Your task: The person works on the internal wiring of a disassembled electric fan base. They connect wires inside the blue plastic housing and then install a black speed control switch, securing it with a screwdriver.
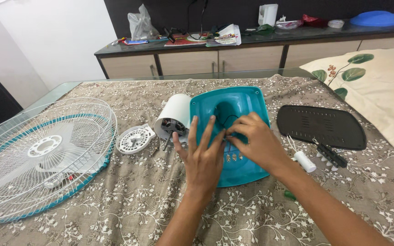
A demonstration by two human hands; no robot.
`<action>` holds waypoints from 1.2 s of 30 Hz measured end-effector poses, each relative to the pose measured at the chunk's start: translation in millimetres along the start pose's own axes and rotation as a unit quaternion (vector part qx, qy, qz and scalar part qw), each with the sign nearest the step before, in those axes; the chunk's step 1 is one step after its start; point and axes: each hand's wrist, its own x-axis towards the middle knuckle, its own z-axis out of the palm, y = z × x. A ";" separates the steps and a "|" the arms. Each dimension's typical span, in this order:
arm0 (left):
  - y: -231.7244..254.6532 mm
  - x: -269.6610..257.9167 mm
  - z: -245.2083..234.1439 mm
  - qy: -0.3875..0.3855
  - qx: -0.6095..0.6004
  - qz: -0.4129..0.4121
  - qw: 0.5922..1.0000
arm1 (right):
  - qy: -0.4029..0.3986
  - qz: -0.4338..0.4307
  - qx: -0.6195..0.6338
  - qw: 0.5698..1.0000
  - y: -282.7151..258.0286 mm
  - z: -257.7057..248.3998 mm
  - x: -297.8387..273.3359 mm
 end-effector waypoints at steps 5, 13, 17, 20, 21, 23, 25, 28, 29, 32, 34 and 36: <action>-1.9 0.7 1.6 0.010 -0.028 -0.020 0.999 | -0.006 0.009 0.039 0.999 4.3 3.1 -1.7; -3.8 3.1 0.6 0.008 -0.043 -0.025 0.999 | -0.009 -0.033 -0.015 0.999 -7.1 3.6 -4.7; -3.8 4.1 -0.2 0.006 -0.038 -0.020 0.999 | -0.008 -0.001 0.015 1.000 -8.0 4.5 -6.0; -4.2 4.6 -1.2 0.010 -0.013 -0.006 1.000 | 0.001 -0.002 0.053 0.999 -2.1 4.0 -4.8; -4.1 5.1 -1.5 0.012 -0.003 0.000 1.000 | 0.007 -0.010 0.064 0.998 0.1 3.7 -4.0; -4.2 5.5 -3.0 0.008 -0.018 -0.001 1.000 | -0.002 -0.009 0.069 0.998 2.3 3.4 -4.0; -3.3 6.5 -2.9 0.003 -0.026 -0.006 1.000 | -0.015 -0.005 0.063 0.998 4.0 1.2 -3.7; -3.5 6.1 -2.5 -0.002 -0.025 -0.018 1.000 | -0.038 -0.001 0.038 0.999 3.7 -3.4 -1.2; -4.1 5.6 -2.2 -0.001 -0.026 -0.020 0.999 | -0.044 -0.004 0.030 0.999 3.9 -6.7 -0.2; -6.4 2.9 -0.8 0.011 -0.043 -0.026 0.999 | -0.023 -0.028 0.002 0.999 1.1 -13.5 0.5; -8.0 0.9 -0.5 0.024 -0.058 -0.031 0.998 | -0.005 -0.032 -0.009 0.999 -2.6 -16.5 -0.3; -8.9 -0.3 -0.7 0.036 -0.074 -0.037 0.996 | 0.003 -0.018 -0.013 1.000 -7.0 -16.5 -0.9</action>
